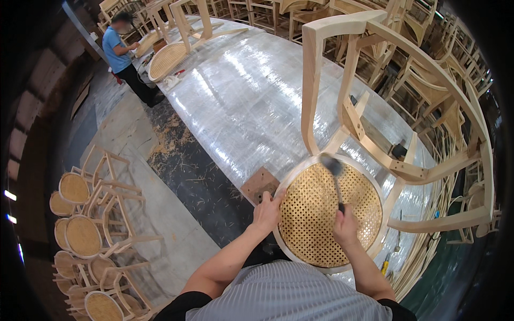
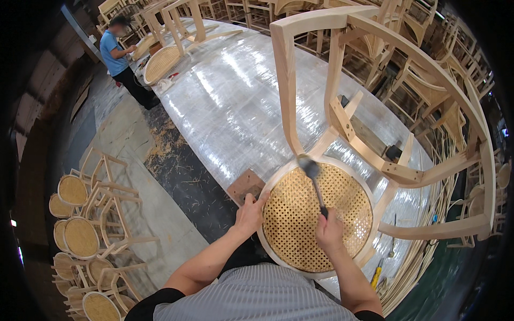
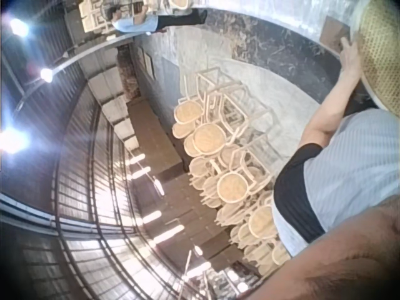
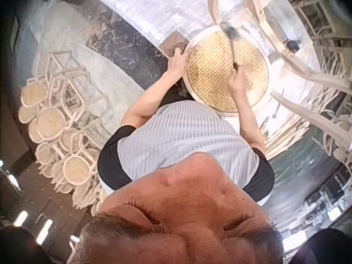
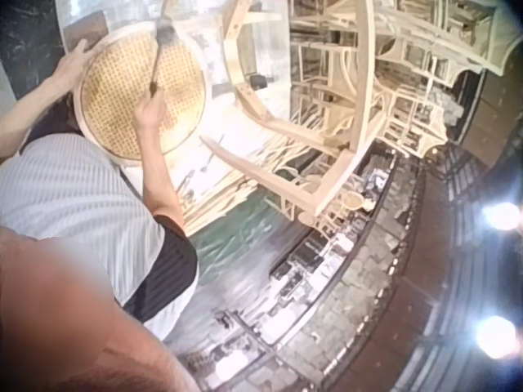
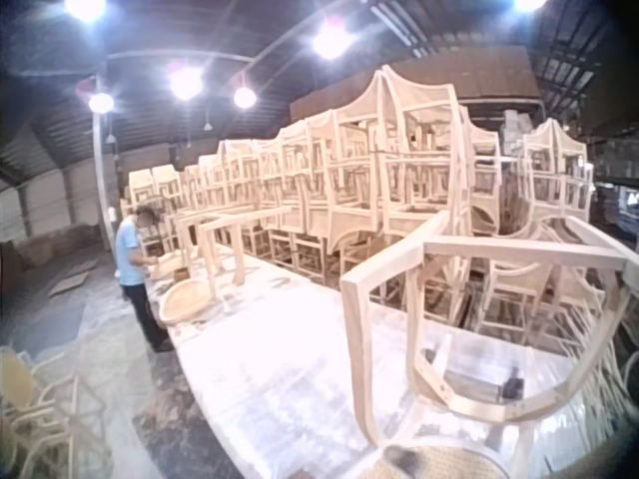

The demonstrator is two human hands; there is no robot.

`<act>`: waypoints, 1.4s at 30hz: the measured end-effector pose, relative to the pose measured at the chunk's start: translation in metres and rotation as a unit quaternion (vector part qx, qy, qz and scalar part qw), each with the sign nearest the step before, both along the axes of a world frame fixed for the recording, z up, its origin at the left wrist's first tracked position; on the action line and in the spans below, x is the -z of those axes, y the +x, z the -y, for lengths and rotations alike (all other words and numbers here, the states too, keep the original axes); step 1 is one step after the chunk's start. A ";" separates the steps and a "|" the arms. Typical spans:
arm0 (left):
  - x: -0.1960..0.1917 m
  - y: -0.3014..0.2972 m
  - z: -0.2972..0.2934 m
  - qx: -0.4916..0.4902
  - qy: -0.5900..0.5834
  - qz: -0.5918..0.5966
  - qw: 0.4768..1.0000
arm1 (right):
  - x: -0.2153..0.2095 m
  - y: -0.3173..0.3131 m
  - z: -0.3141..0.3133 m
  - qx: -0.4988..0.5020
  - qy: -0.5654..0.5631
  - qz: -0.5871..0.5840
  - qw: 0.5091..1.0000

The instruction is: The person weaves thin cane strips into the seat frame of a wooden chair. They thread the cane through pre-drilled holes, use a hammer to tap the strips into place, and trim excess material with a utility knife. The process is repeated around the perimeter of the seat.

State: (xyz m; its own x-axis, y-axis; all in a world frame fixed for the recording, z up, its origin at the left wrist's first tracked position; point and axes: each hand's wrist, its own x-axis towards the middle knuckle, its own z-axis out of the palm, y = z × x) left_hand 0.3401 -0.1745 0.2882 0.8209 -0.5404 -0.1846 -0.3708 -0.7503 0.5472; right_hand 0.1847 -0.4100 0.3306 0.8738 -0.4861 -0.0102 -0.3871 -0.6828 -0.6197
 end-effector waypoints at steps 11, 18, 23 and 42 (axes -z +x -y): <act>-0.003 0.001 -0.006 -0.012 -0.009 -0.017 1.000 | -0.014 0.006 -0.005 0.011 0.015 0.105 0.994; 0.001 -0.001 -0.007 -0.009 -0.004 -0.022 1.000 | -0.004 0.006 0.019 0.015 -0.007 -0.037 0.999; -0.002 0.003 -0.001 -0.007 -0.002 -0.027 1.000 | -0.004 0.004 0.011 0.060 0.026 0.054 0.996; 0.001 0.009 -0.007 -0.008 0.000 -0.030 1.000 | -0.028 0.021 0.008 0.080 0.068 -0.003 0.994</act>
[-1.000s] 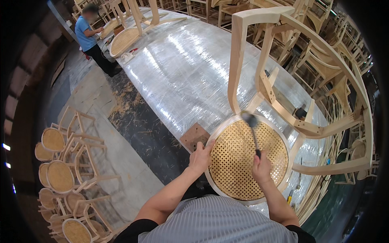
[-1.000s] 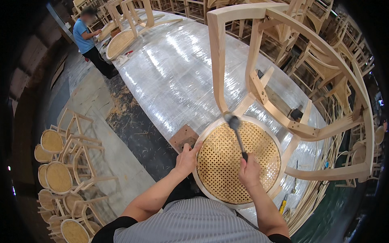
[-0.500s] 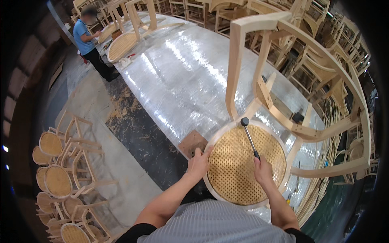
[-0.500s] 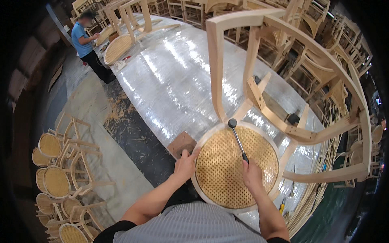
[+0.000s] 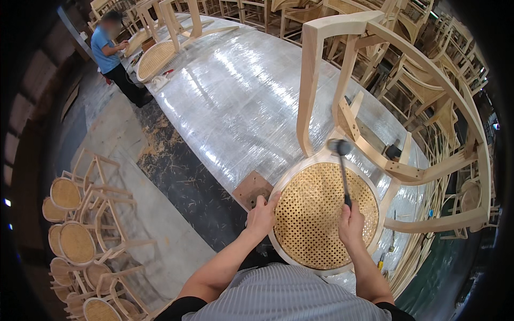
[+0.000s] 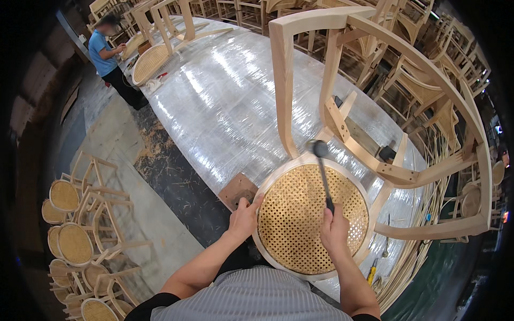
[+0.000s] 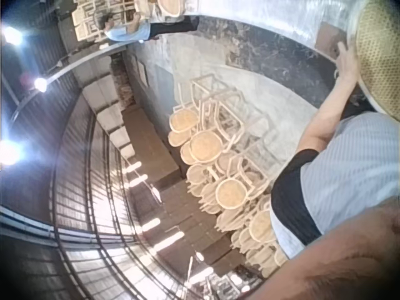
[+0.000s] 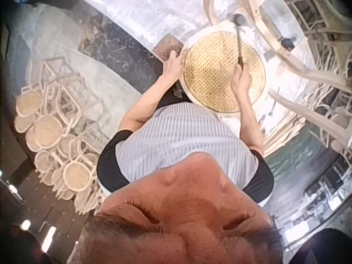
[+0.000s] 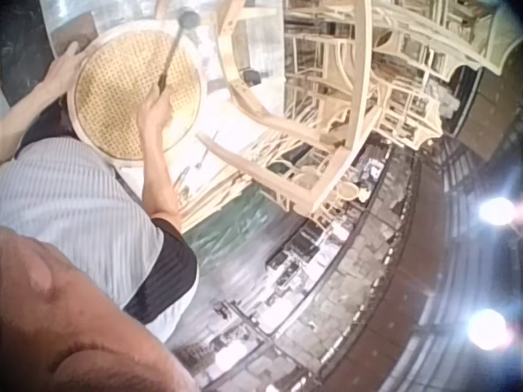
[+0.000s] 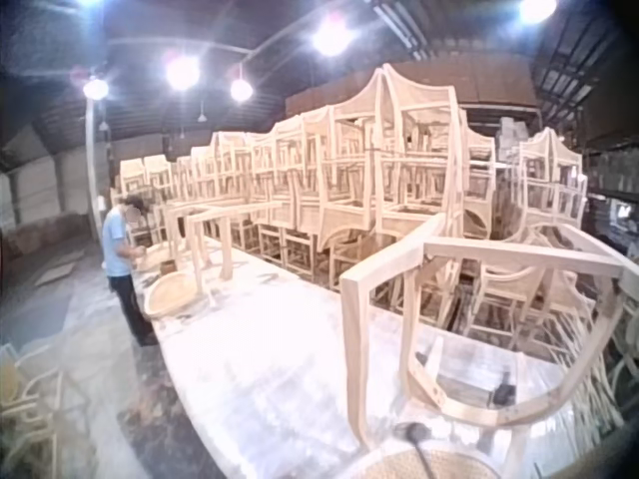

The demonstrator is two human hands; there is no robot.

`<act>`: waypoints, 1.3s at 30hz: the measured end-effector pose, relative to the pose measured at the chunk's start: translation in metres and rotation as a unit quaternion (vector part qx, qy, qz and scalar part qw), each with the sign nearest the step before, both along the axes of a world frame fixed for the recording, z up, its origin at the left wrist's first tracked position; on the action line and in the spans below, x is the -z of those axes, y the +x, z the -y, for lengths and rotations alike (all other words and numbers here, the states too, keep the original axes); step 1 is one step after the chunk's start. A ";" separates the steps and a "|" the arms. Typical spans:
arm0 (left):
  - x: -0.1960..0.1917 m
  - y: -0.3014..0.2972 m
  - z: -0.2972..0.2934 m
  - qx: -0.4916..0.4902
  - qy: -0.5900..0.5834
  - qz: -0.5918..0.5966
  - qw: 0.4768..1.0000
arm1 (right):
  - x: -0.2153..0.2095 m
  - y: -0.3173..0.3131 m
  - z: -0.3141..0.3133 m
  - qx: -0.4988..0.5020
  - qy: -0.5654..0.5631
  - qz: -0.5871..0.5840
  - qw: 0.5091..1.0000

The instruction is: The person weaves thin cane strips into the seat frame of a wooden chair. They thread the cane through pre-drilled holes, use a hammer to tap the strips into place, and trim excess material with a utility knife. The process is repeated around the perimeter of the seat.

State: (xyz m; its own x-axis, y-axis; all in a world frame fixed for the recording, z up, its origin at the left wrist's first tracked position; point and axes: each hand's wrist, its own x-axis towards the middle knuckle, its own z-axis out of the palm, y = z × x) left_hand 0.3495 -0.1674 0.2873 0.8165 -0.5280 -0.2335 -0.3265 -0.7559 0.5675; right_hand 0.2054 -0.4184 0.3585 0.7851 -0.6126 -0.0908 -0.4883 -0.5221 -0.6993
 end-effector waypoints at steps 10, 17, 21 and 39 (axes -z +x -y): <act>0.001 -0.001 0.001 -0.007 -0.013 0.007 1.000 | 0.008 -0.006 0.012 0.015 -0.018 0.007 1.000; 0.007 0.007 0.004 0.010 -0.023 0.033 0.999 | 0.023 -0.002 0.011 0.006 0.001 -0.118 0.993; 0.010 0.008 -0.013 0.028 -0.085 0.025 0.996 | 0.020 -0.009 0.032 0.108 0.092 -0.017 0.990; 0.024 0.110 0.113 -0.026 -0.185 -0.131 0.974 | -0.007 0.114 0.237 0.145 -0.110 -0.039 0.983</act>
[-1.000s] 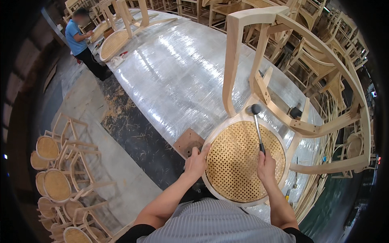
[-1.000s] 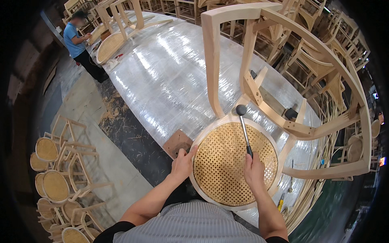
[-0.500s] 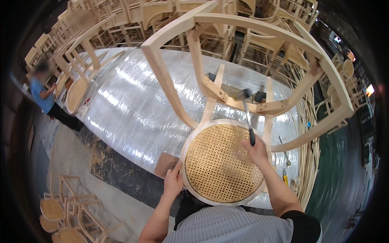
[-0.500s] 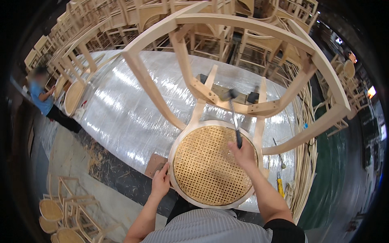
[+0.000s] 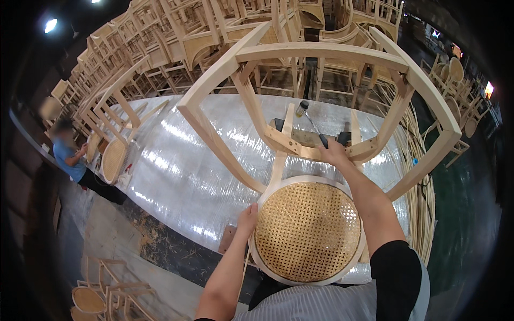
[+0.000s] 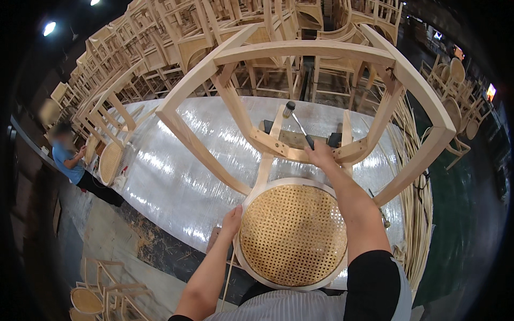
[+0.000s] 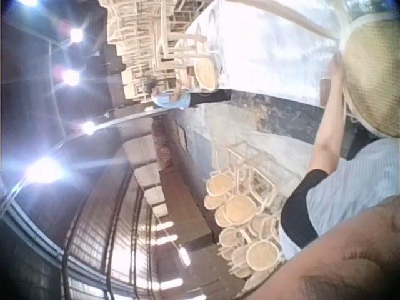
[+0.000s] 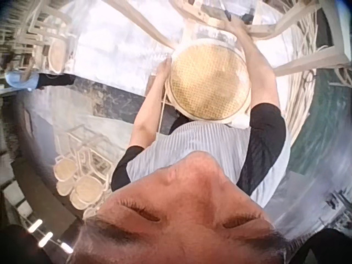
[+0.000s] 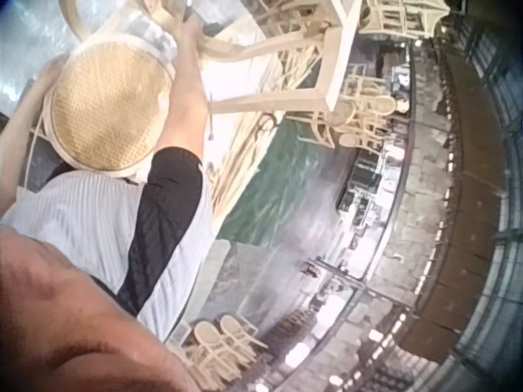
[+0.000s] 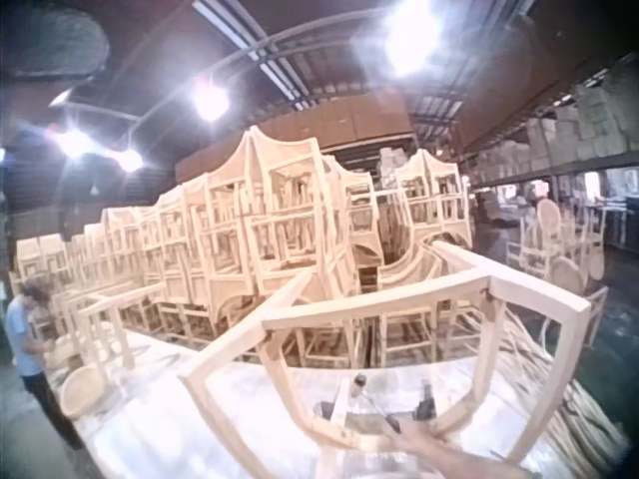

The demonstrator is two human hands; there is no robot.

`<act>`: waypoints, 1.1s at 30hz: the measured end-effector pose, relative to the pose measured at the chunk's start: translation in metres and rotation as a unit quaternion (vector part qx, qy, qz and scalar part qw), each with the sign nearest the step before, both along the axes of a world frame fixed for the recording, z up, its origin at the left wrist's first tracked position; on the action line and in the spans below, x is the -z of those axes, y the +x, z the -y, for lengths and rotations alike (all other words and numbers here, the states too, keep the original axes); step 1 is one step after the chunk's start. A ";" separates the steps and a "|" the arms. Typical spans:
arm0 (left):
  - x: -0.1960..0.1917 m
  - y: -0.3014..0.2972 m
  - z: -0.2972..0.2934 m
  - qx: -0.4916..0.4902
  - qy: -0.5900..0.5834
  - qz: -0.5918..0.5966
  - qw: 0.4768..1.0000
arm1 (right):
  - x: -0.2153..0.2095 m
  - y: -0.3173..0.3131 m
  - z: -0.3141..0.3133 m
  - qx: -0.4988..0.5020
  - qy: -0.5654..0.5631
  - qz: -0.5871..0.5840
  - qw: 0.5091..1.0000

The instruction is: The person weaves thin cane strips into the seat frame of a wooden chair. They thread the cane through pre-drilled holes, use a hammer to tap the strips into place, and trim excess material with a utility knife. The process is repeated around the perimeter of the seat.

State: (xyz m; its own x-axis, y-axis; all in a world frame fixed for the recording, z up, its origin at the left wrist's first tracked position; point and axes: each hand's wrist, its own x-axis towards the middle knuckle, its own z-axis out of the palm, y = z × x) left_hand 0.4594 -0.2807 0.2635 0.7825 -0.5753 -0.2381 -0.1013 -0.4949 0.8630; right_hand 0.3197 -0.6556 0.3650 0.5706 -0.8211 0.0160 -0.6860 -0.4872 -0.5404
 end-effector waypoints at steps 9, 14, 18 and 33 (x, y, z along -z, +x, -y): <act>0.002 -0.013 0.008 -0.028 0.036 0.017 0.999 | 0.024 0.013 0.007 -0.041 0.073 -0.112 0.990; 0.005 -0.011 -0.006 -0.063 -0.013 0.016 0.998 | 0.028 0.019 0.009 -0.074 0.027 -0.072 0.994; 0.002 -0.009 -0.004 -0.047 -0.013 0.041 0.998 | 0.031 0.018 0.013 -0.055 0.023 -0.080 0.995; -0.010 -0.041 -0.037 -0.168 -0.094 0.203 0.960 | 0.045 0.021 0.012 -0.076 -0.020 -0.060 0.995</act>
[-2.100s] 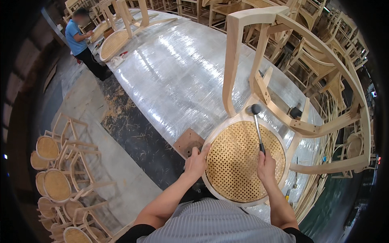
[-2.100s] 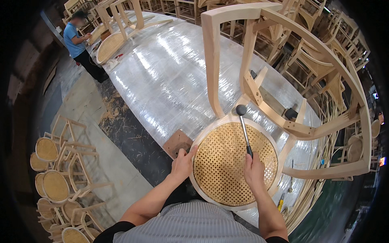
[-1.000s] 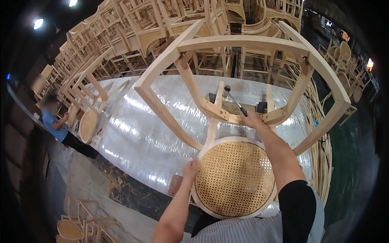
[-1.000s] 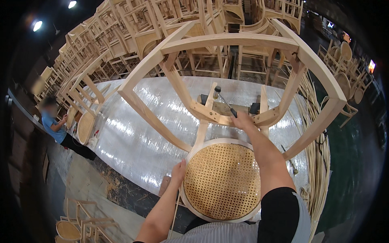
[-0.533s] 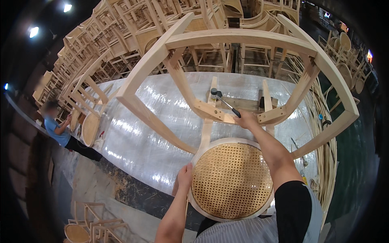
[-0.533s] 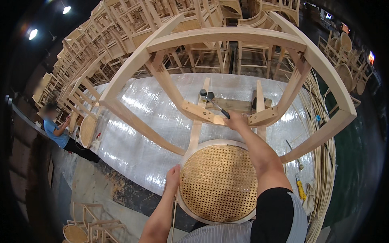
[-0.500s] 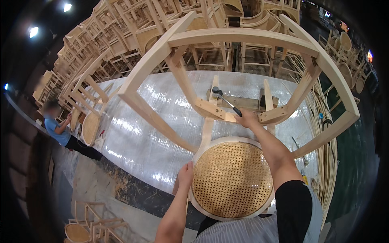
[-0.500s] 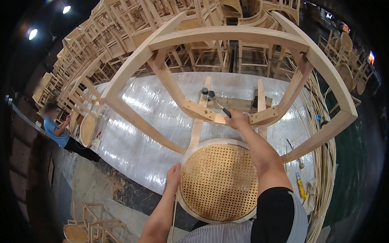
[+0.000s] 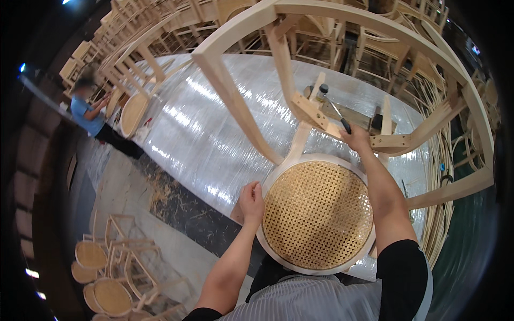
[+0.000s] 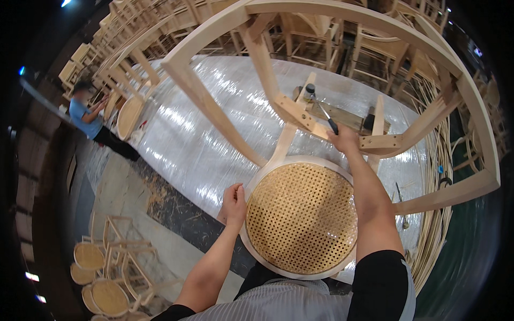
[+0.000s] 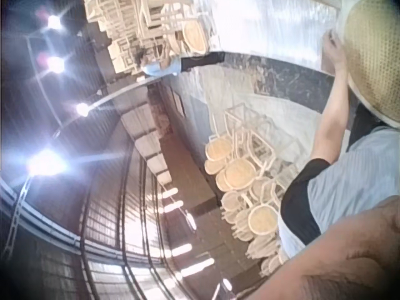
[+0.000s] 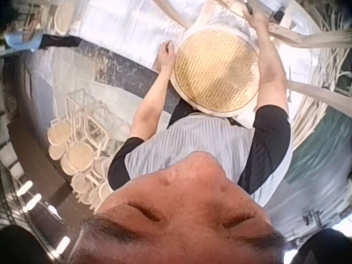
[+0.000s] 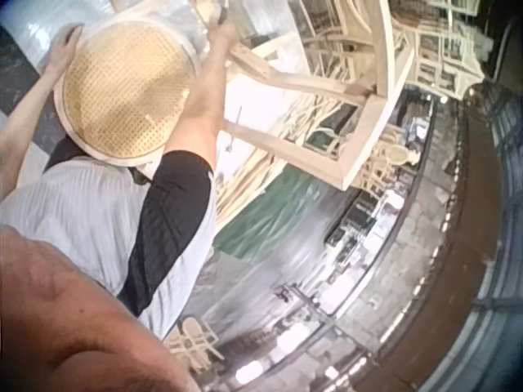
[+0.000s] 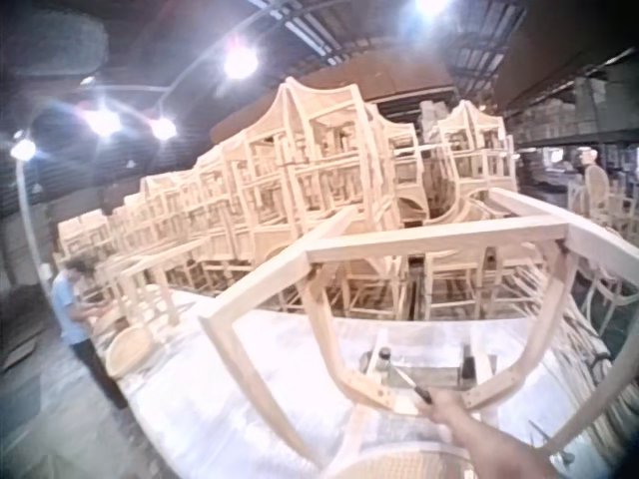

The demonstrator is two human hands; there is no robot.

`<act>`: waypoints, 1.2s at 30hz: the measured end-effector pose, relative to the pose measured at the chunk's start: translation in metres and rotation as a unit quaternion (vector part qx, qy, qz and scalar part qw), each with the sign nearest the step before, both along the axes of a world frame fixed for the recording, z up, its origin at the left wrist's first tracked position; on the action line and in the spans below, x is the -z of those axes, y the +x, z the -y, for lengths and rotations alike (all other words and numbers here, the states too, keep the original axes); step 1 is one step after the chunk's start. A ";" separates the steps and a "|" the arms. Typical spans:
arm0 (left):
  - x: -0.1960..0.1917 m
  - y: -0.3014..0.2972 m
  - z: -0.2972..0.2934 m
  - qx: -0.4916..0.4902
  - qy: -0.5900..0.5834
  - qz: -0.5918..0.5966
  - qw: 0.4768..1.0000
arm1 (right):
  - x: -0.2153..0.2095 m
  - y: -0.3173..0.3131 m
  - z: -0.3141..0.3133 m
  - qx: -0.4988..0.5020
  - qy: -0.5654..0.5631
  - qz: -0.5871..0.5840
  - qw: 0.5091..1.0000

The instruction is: The person weaves thin cane strips into the seat frame of a wooden chair. They thread the cane through pre-drilled holes, use a hammer to tap the strips into place, and trim excess material with a utility knife. The process is repeated around the perimeter of the seat.

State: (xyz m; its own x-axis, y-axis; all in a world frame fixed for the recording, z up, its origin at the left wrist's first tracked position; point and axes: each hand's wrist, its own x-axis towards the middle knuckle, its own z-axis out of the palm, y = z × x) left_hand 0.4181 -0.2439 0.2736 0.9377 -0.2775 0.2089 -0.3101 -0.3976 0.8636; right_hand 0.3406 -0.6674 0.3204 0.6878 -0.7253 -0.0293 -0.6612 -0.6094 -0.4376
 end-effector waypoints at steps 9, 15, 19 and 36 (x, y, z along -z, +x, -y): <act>-0.002 -0.147 -0.112 -0.019 0.181 0.001 0.983 | -0.009 -0.052 -0.055 -0.027 -0.089 0.258 0.962; -0.016 -0.156 -0.130 0.029 0.282 0.002 0.959 | 0.000 -0.125 -0.194 -0.072 0.250 0.249 0.933; -0.002 -0.155 -0.113 0.073 0.270 0.029 0.960 | 0.015 -0.175 -0.234 -0.095 0.291 0.145 0.941; 0.015 -0.149 -0.096 0.075 0.276 -0.098 0.953 | 0.018 -0.167 -0.261 -0.277 -0.004 -0.041 0.960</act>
State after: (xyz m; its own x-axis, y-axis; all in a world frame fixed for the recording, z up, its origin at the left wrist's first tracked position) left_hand 0.2688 -0.1476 0.2582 0.8846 -0.4290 -0.1831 -0.2534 -0.7715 0.5836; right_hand 0.1731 -0.4060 0.3023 0.9640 -0.2483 -0.0952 -0.2656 -0.8811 -0.3913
